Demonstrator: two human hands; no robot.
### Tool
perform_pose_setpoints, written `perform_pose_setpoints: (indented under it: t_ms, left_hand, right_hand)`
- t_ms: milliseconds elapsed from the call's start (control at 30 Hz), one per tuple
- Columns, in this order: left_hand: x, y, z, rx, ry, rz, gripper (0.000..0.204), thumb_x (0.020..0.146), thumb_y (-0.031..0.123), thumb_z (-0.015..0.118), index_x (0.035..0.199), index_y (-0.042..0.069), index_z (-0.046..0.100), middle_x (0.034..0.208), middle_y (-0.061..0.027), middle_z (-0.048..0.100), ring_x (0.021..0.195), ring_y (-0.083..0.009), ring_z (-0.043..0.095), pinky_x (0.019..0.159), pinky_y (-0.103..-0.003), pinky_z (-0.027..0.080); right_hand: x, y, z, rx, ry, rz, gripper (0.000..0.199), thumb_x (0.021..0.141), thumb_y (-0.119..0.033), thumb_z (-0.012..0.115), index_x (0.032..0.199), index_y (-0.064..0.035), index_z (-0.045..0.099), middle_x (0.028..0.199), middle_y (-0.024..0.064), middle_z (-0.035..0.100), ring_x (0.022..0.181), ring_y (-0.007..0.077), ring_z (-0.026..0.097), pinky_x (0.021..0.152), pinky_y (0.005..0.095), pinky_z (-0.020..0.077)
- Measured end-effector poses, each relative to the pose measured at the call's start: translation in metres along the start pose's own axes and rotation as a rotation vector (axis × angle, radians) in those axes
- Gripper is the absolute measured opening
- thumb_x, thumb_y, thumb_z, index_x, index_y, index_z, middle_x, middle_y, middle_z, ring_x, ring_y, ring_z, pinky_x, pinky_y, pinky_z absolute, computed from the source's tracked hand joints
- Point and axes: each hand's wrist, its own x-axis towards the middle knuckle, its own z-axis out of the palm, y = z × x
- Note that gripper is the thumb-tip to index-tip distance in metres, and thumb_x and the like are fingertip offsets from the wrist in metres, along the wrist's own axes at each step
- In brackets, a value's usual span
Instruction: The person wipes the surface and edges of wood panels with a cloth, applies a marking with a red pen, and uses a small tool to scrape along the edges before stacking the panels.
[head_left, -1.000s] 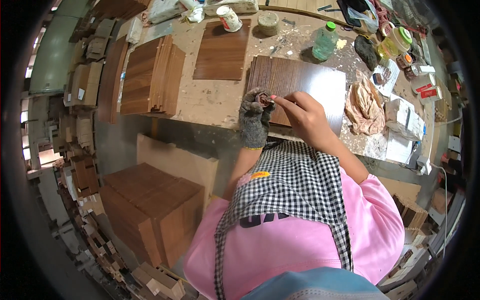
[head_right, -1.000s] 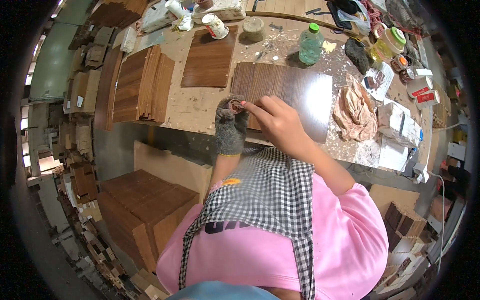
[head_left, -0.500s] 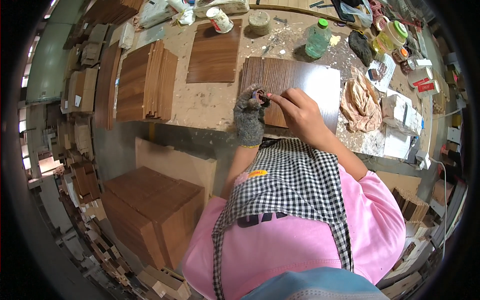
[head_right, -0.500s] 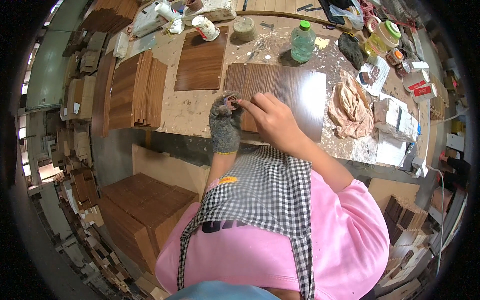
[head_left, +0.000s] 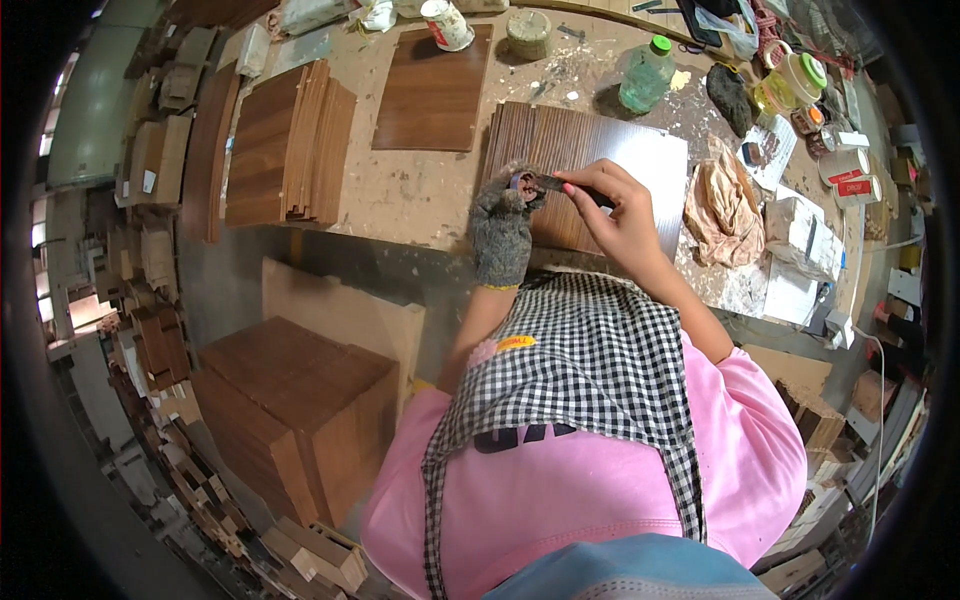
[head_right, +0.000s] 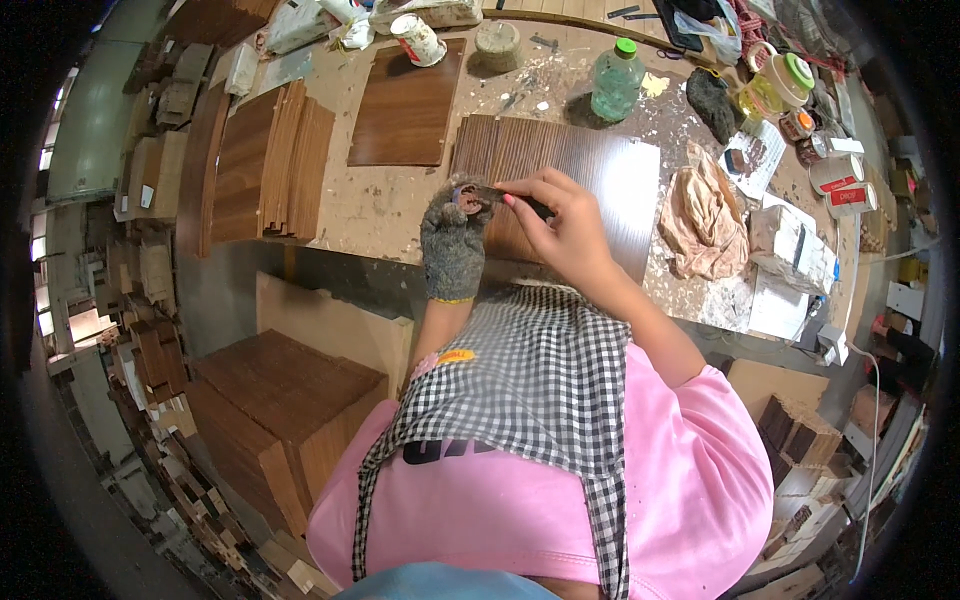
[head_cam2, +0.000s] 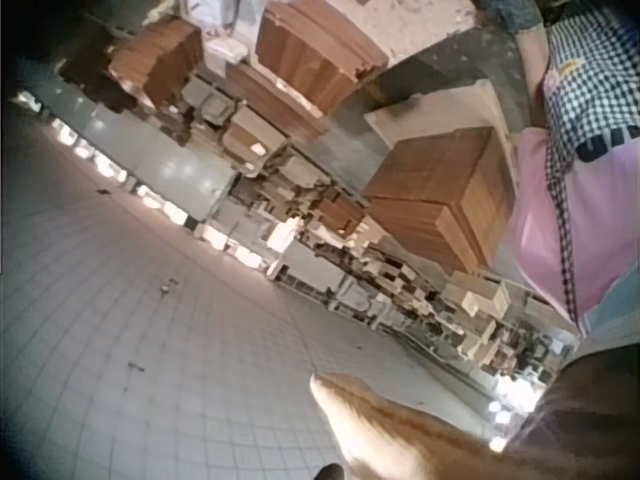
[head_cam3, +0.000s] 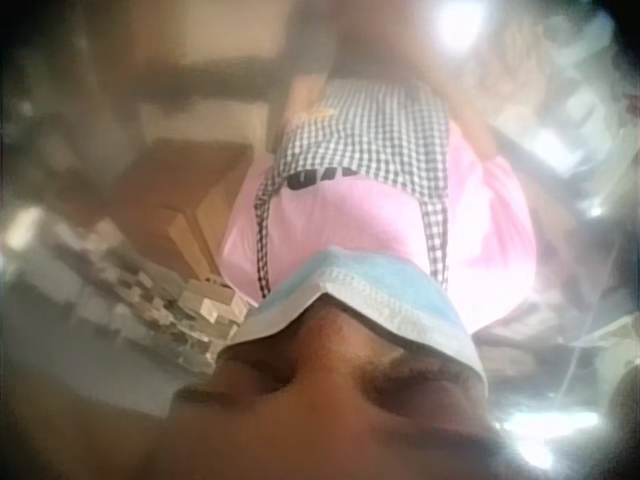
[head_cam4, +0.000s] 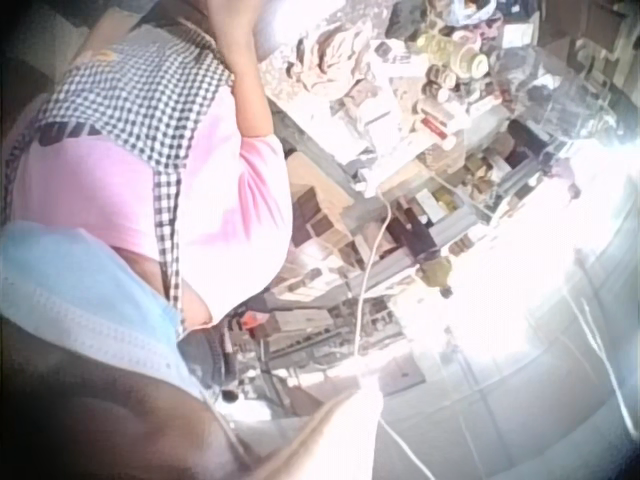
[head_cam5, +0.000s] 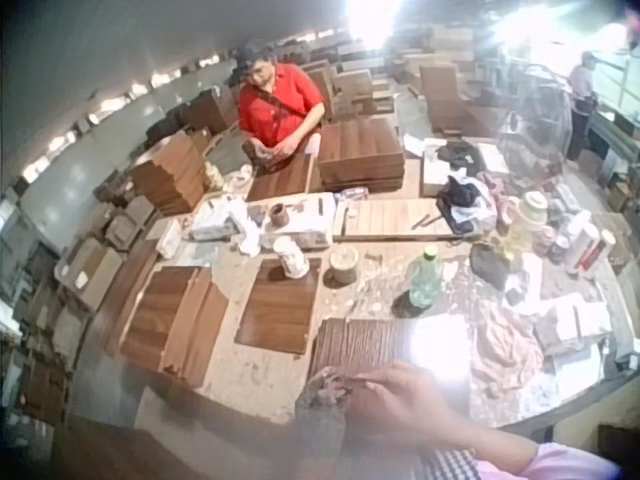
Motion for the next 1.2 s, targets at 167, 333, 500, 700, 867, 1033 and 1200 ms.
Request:
perform_pose_setpoints:
  t_ms: [167,333,500,700,867,1033,1200]
  left_hand:
    - [0.001,-0.002,-0.007,-0.076,-0.035,-0.035,0.047,0.092,0.021,0.074,0.128,-0.004,0.057,0.119,-0.0140,0.065,0.107,-0.0267,0.064,0.095,-0.038,0.056]
    - [-0.001,0.000,0.007,-0.076,-0.064,-0.041,0.046,0.094,0.029,0.072,0.128,0.000,0.060,0.116,-0.0089,0.067,0.103,-0.0189,0.064,0.089,-0.030,0.055]
    - [0.004,-0.013,-0.009,-0.170,-0.079,-0.116,0.048,0.096,0.029,0.070,0.131,-0.001,0.056,0.120,-0.0098,0.065,0.106,-0.0205,0.063,0.091,-0.032,0.055]
    - [-0.002,-0.017,-0.015,-0.208,-0.045,-0.138,0.049,0.096,0.027,0.068,0.133,-0.001,0.054,0.125,-0.0127,0.061,0.113,-0.0245,0.060,0.097,-0.036,0.053]
    - [-0.006,-0.011,-0.008,-0.202,0.024,-0.160,0.047,0.096,0.026,0.068,0.132,0.000,0.055,0.125,-0.0126,0.062,0.112,-0.0249,0.061,0.096,-0.037,0.054]
    - [-0.009,-0.011,-0.011,-0.184,0.011,-0.134,0.045,0.096,0.026,0.069,0.132,0.000,0.056,0.121,-0.0110,0.064,0.108,-0.0234,0.063,0.091,-0.035,0.056]
    - [-0.012,-0.006,-0.011,-0.163,0.010,-0.116,0.044,0.096,0.025,0.069,0.131,0.001,0.058,0.117,-0.0095,0.066,0.104,-0.0218,0.065,0.086,-0.033,0.058]
  right_hand:
    - [-0.004,-0.003,0.011,-0.190,0.013,-0.219,0.031,0.083,0.006,0.070,0.113,-0.0032,0.071,0.089,0.0110,0.062,0.071,0.0220,0.063,0.058,0.0318,0.0497]
    - [-0.009,0.004,0.017,-0.176,0.007,-0.274,0.030,0.086,0.007,0.069,0.115,-0.0011,0.071,0.089,0.0089,0.064,0.067,0.0127,0.059,0.056,0.0249,0.0460]
    - [-0.007,0.005,0.019,0.193,-0.004,0.105,0.021,0.094,-0.004,0.068,0.114,-0.0007,0.072,0.089,0.0042,0.065,0.070,0.0069,0.057,0.059,0.0218,0.0449]
    - [-0.004,0.004,0.009,0.443,-0.110,0.481,0.020,0.095,-0.011,0.068,0.110,0.0001,0.074,0.090,0.0058,0.068,0.079,0.0084,0.060,0.068,0.0226,0.0469]
    - [-0.008,0.011,0.007,0.219,-0.027,0.215,0.019,0.093,-0.007,0.069,0.110,-0.0017,0.074,0.089,0.0068,0.068,0.072,0.0097,0.060,0.062,0.0224,0.0457]
    - [-0.012,-0.003,0.012,-0.139,-0.034,-0.086,0.025,0.087,0.001,0.069,0.111,-0.0039,0.072,0.090,0.0105,0.065,0.069,0.0211,0.064,0.058,0.0291,0.0495]
    - [-0.015,-0.007,0.016,-0.218,-0.013,-0.237,0.029,0.084,0.004,0.069,0.111,-0.0028,0.070,0.090,0.0111,0.063,0.073,0.0265,0.066,0.061,0.0357,0.0527]
